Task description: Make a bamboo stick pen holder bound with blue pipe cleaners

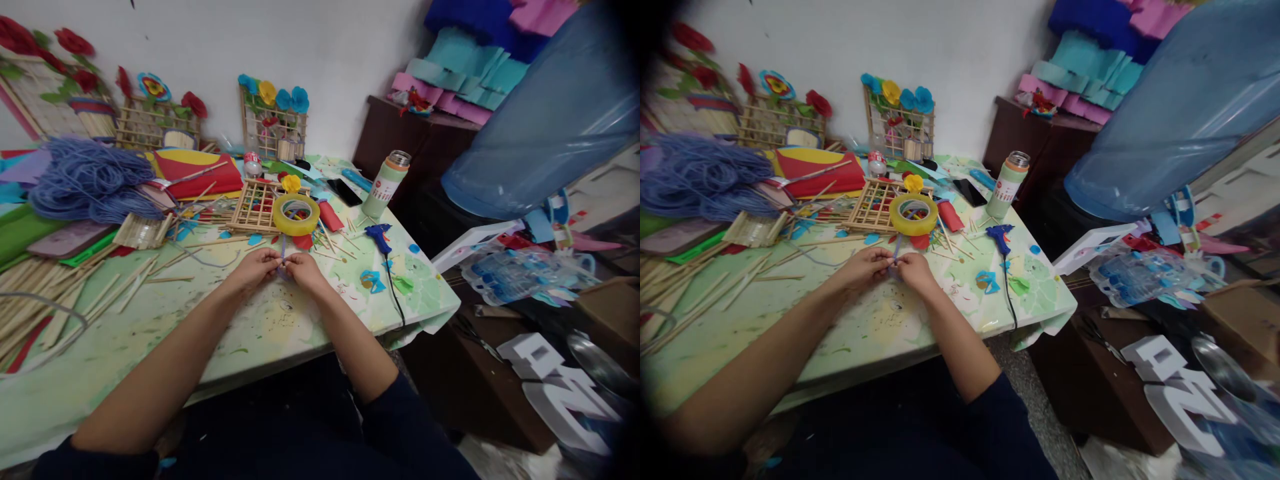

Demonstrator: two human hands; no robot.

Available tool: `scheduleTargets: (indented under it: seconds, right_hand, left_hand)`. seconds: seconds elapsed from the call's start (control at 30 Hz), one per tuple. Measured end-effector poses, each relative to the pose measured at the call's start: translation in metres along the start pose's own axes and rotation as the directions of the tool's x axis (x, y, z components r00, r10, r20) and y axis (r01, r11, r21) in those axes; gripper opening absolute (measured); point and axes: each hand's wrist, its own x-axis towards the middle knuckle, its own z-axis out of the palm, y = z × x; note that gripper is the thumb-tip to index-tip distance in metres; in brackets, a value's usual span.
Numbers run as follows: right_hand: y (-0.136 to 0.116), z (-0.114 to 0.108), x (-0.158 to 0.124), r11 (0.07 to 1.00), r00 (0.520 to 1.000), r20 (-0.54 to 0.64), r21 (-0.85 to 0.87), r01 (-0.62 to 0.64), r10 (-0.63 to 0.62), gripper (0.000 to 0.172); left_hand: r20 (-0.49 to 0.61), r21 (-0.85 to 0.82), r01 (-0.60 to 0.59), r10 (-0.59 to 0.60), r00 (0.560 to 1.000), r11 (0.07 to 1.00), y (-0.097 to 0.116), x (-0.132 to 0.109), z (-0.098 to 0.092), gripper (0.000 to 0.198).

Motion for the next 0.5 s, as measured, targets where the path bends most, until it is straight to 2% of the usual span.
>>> scheduleTargets:
  seconds: [0.1,0.27,0.37,0.5]
  right_hand:
    - [0.0031,-0.0015,0.0027,0.987,0.996,-0.088,-0.161,0.011,-0.025,0.017]
    - [0.0071,-0.0021,0.0054,0.977,0.993,-0.108,-0.211,0.022,-0.046,0.024]
    - [0.0071,-0.0015,0.005,0.968,0.99,-0.118,-0.247,0.04,-0.071,0.022]
    - [0.0037,-0.0006,0.0031,0.956,0.983,-0.159,-0.292,0.04,-0.09,0.018]
  left_hand:
    - [-0.011,0.099,-0.053,0.054,0.998,0.994,0.0009,-0.0008,-0.0001,0.02]
    - [0.017,0.207,-0.071,0.07,0.997,0.976,0.0019,-0.0013,0.0,0.02]
    - [0.025,0.279,-0.104,0.101,0.995,0.955,-0.0001,0.0011,-0.0018,0.02]
    - [0.032,0.484,-0.21,0.223,0.974,0.85,-0.0026,0.0051,-0.0063,0.019]
